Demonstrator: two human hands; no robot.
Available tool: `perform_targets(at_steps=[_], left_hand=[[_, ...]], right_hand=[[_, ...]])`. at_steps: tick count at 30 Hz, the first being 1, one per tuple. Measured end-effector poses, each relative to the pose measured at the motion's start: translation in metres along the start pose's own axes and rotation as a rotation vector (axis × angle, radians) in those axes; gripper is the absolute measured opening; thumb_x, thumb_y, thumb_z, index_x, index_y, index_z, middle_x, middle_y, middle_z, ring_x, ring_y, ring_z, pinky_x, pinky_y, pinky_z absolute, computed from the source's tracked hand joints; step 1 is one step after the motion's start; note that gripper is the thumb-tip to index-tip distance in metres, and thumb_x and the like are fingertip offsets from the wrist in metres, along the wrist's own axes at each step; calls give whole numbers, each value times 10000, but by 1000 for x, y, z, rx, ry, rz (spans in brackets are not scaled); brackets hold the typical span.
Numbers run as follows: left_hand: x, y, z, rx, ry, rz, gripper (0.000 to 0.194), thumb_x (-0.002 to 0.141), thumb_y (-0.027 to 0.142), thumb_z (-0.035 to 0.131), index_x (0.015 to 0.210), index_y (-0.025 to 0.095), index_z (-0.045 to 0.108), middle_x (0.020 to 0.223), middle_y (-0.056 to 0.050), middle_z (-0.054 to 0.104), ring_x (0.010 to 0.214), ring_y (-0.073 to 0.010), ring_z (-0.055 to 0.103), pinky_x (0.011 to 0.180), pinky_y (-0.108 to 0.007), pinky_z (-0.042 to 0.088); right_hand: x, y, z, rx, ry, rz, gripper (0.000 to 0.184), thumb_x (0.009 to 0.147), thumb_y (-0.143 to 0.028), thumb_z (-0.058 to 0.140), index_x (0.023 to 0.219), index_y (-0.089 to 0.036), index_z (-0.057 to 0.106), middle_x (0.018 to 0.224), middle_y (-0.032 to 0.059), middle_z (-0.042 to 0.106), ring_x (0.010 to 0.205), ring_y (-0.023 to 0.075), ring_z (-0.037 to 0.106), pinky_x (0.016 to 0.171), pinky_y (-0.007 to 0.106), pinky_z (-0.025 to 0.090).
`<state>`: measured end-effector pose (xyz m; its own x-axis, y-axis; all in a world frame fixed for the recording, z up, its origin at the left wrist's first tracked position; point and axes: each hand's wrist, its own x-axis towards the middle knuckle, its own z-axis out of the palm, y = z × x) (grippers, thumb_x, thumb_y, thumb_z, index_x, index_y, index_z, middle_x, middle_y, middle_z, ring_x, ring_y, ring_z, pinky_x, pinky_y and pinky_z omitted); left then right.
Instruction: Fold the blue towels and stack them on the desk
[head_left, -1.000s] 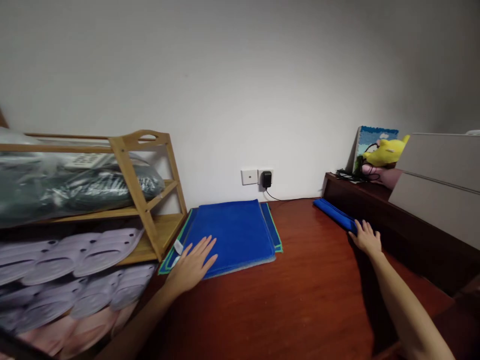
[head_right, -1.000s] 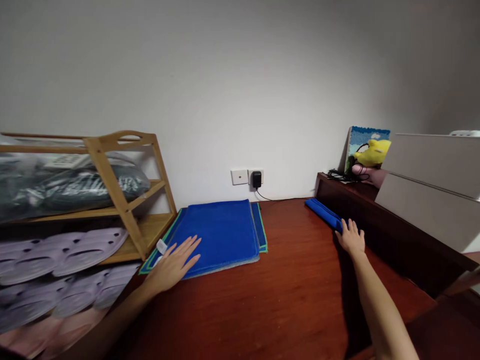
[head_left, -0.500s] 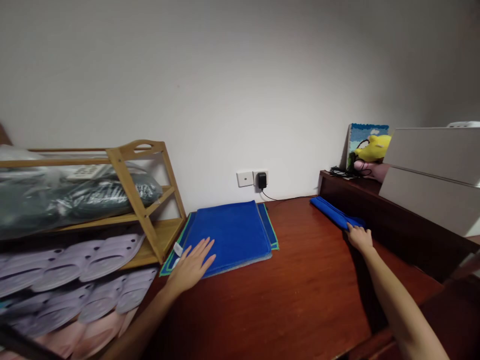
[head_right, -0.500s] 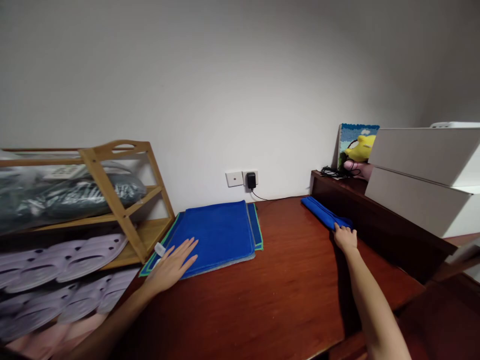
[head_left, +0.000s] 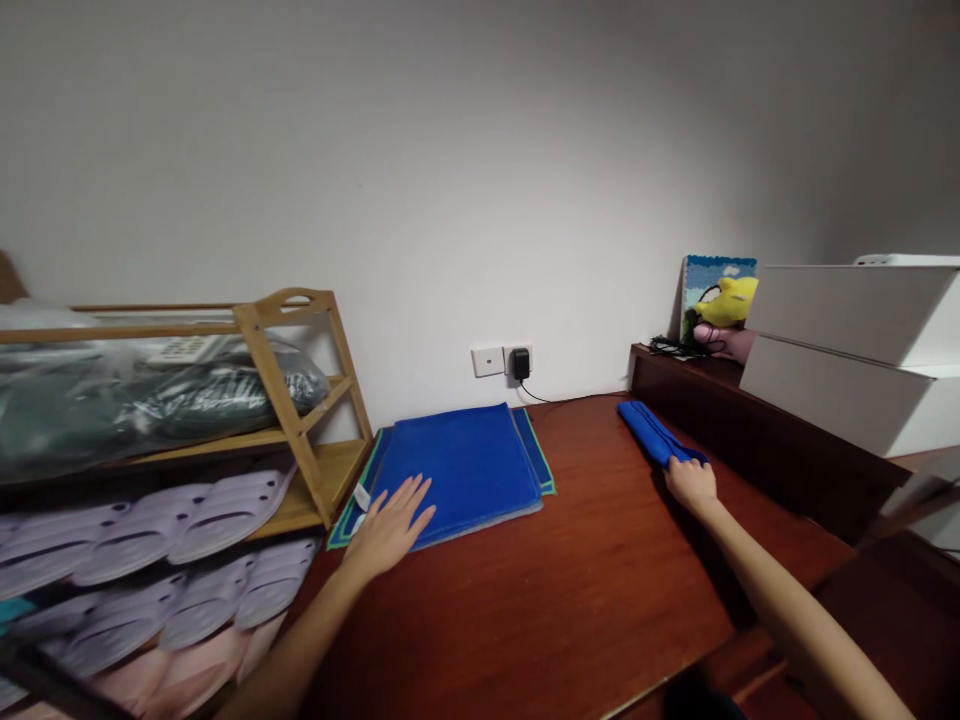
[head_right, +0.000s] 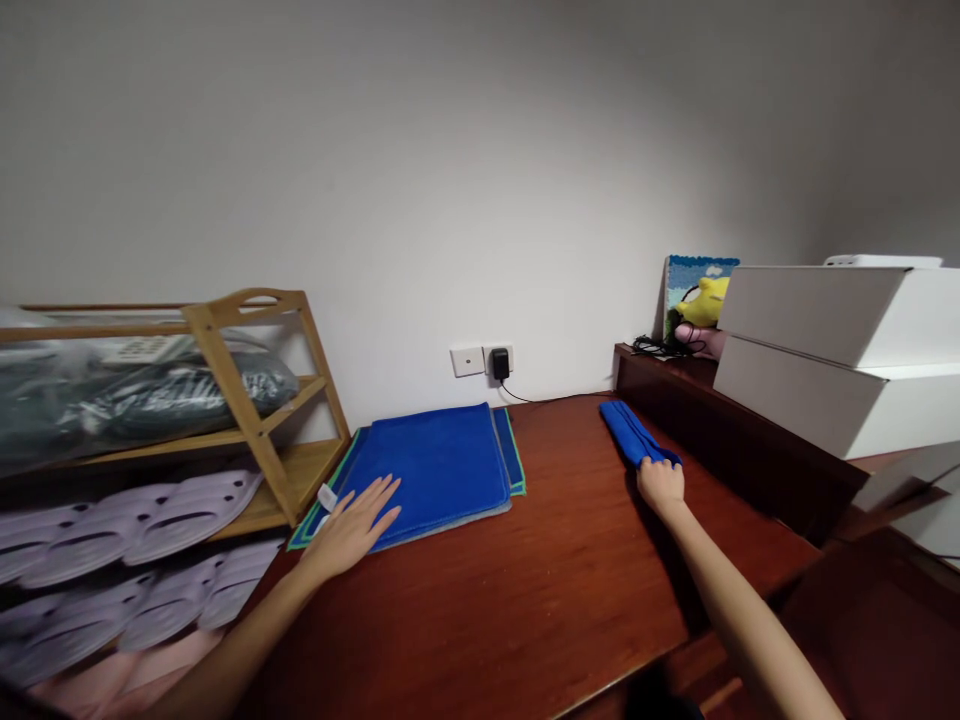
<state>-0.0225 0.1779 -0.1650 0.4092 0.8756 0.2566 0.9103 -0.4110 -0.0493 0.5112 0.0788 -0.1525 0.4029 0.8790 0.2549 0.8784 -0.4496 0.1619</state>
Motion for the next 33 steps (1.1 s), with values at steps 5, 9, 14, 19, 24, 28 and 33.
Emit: perform_targets(at_steps=[5,9,14,19,24,28,33], left_hand=[[-2,0,-2,-4,-1,-3,552,937,474,316,1434,237,304,1493,-47,284,1379,-195,247,1113,-433,170],[-2,1,-3,-22,9,-7,555,933,486,321,1429,238,318,1488,-50,297,1376,-205,255,1109,-445,180],[-2,0,1,-45,39,10,545,932,489,320,1414,236,350,1475,-49,327,1368,-208,275,1103,-453,202],[-3,-2,2,-63,77,26,540,933,495,314,1400,232,379,1461,-60,356,1360,-216,295,1097,-458,220],[-7,1,-1,-73,130,50,523,935,477,310,1374,216,424,1434,-83,402,1342,-234,332,1080,-469,259],[-9,8,-8,-37,222,118,454,926,351,342,1310,174,508,1404,-123,441,1307,-266,388,1053,-484,303],[-16,40,-36,-77,280,350,416,851,148,386,1220,151,579,1354,-129,500,1260,-258,445,1013,-430,373]], right_hand=[[-34,-35,-21,9,51,-28,312,880,-231,395,892,-74,663,857,206,680,860,301,637,770,386,340],[-70,-67,-37,18,90,-104,339,895,-268,399,853,-65,666,810,202,677,821,289,640,751,375,347],[-118,-97,-55,29,151,-215,378,893,-386,448,849,-74,657,793,178,670,800,278,623,717,359,360],[-158,-120,-68,41,263,-312,343,872,-401,505,778,-103,646,720,139,647,734,250,599,679,349,369],[-189,-139,-70,79,373,-359,259,798,-372,621,814,-116,658,779,129,660,728,242,573,700,372,388],[-215,-157,-70,172,474,-388,287,703,-356,709,854,-115,669,842,124,673,740,248,555,705,387,397],[-245,-184,-71,311,604,-443,434,636,-379,742,946,-87,656,853,119,669,765,251,538,719,390,394]])
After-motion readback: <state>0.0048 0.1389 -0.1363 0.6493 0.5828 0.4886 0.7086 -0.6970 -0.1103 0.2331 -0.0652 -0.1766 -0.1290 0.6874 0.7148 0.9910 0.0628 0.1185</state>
